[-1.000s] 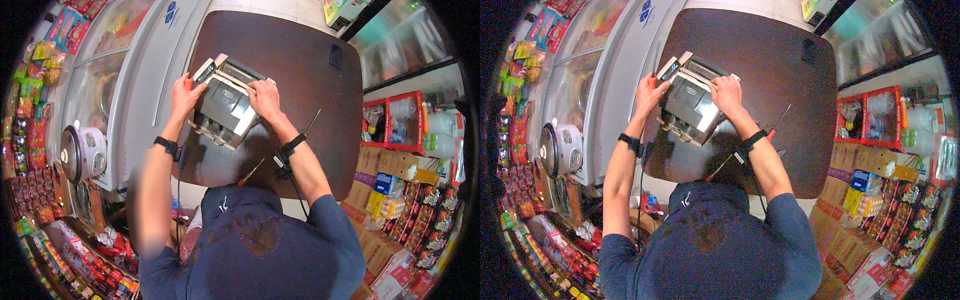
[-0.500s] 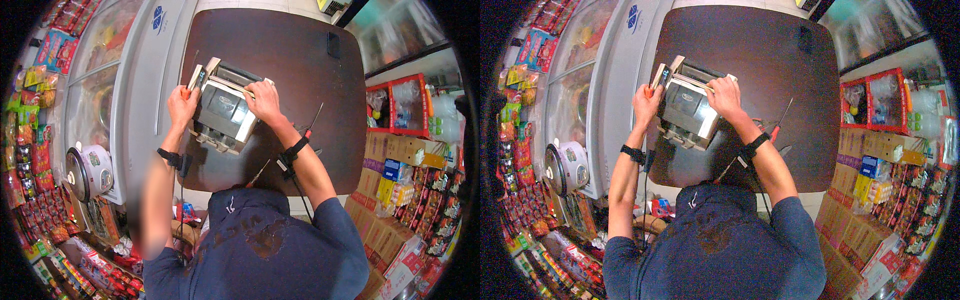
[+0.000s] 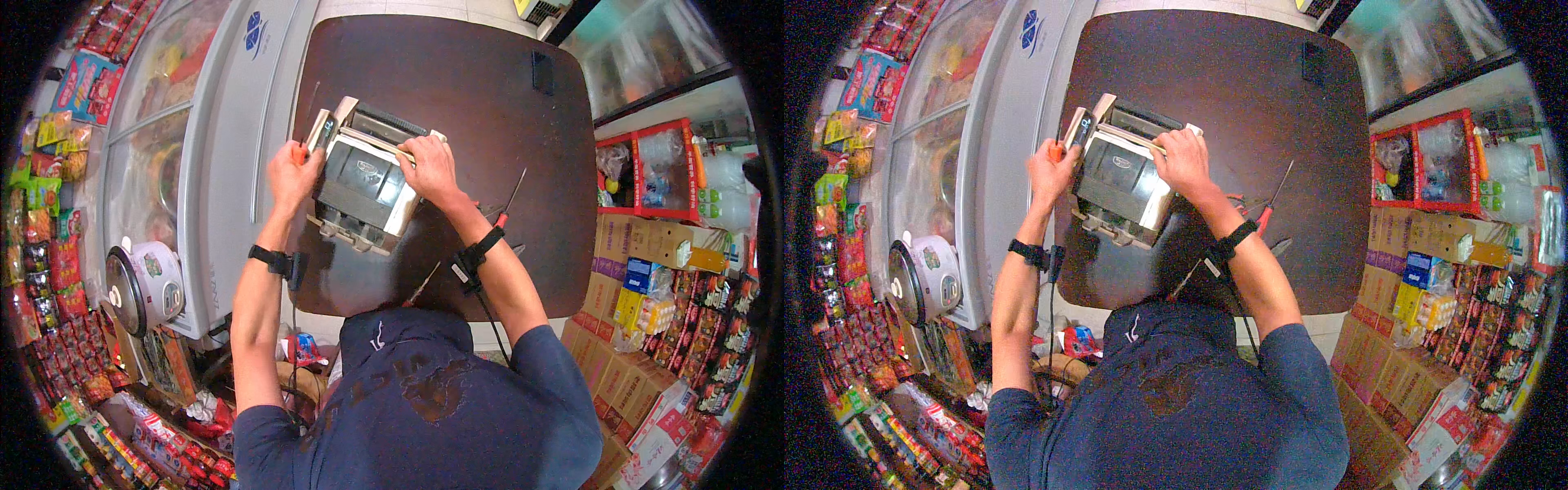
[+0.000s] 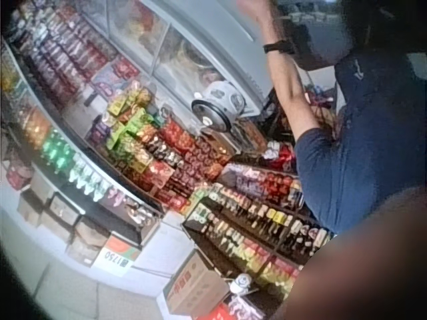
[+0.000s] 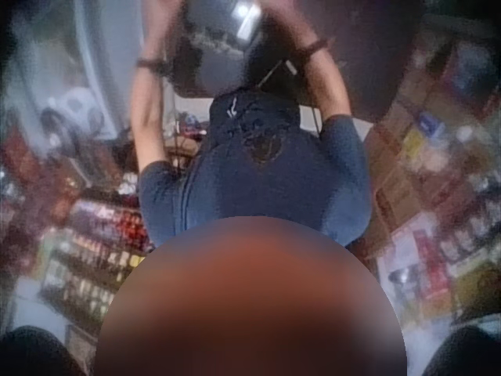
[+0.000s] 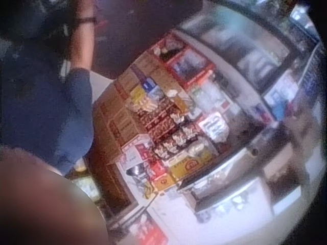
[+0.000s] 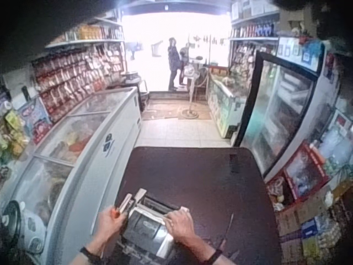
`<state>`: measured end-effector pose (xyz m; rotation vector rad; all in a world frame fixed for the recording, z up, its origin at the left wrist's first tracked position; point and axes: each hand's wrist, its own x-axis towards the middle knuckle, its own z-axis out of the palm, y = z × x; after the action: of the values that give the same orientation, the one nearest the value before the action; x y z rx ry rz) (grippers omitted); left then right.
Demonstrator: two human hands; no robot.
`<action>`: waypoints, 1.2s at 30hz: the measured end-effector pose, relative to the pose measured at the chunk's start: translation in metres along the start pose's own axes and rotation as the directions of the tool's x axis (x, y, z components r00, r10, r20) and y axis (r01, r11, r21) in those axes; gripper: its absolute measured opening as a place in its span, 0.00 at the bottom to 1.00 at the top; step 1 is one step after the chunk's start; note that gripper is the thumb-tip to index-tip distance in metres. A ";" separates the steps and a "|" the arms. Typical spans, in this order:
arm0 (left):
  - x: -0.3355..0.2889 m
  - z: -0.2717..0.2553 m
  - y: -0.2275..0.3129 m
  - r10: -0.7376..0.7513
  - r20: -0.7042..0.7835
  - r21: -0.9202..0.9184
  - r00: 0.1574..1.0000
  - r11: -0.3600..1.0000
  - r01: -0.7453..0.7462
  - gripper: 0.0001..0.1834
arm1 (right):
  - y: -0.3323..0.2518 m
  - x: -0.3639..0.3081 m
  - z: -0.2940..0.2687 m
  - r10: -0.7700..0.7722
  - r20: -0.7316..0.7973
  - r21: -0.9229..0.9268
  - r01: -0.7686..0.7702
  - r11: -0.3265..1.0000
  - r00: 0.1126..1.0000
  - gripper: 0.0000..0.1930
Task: The person disassembles a small countertop appliance on a table using a screwdriver and pliers, then moves to a standing fan and removes its front grille with a screwdriver. The person handles screws, the appliance casing, and the fan grille throughout the sequence.
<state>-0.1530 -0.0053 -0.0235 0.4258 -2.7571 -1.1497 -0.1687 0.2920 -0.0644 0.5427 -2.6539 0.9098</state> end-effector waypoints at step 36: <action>-0.028 0.014 -0.116 -0.080 0.339 -0.537 0.937 0.802 0.262 0.24 | -0.058 0.045 0.025 0.420 0.292 -0.287 -0.340 0.896 0.859 0.24</action>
<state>-0.1048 -0.0649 -0.1165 0.4579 -2.4272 -2.1682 -0.1872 0.2223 -0.0356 0.1213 -3.2125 0.6325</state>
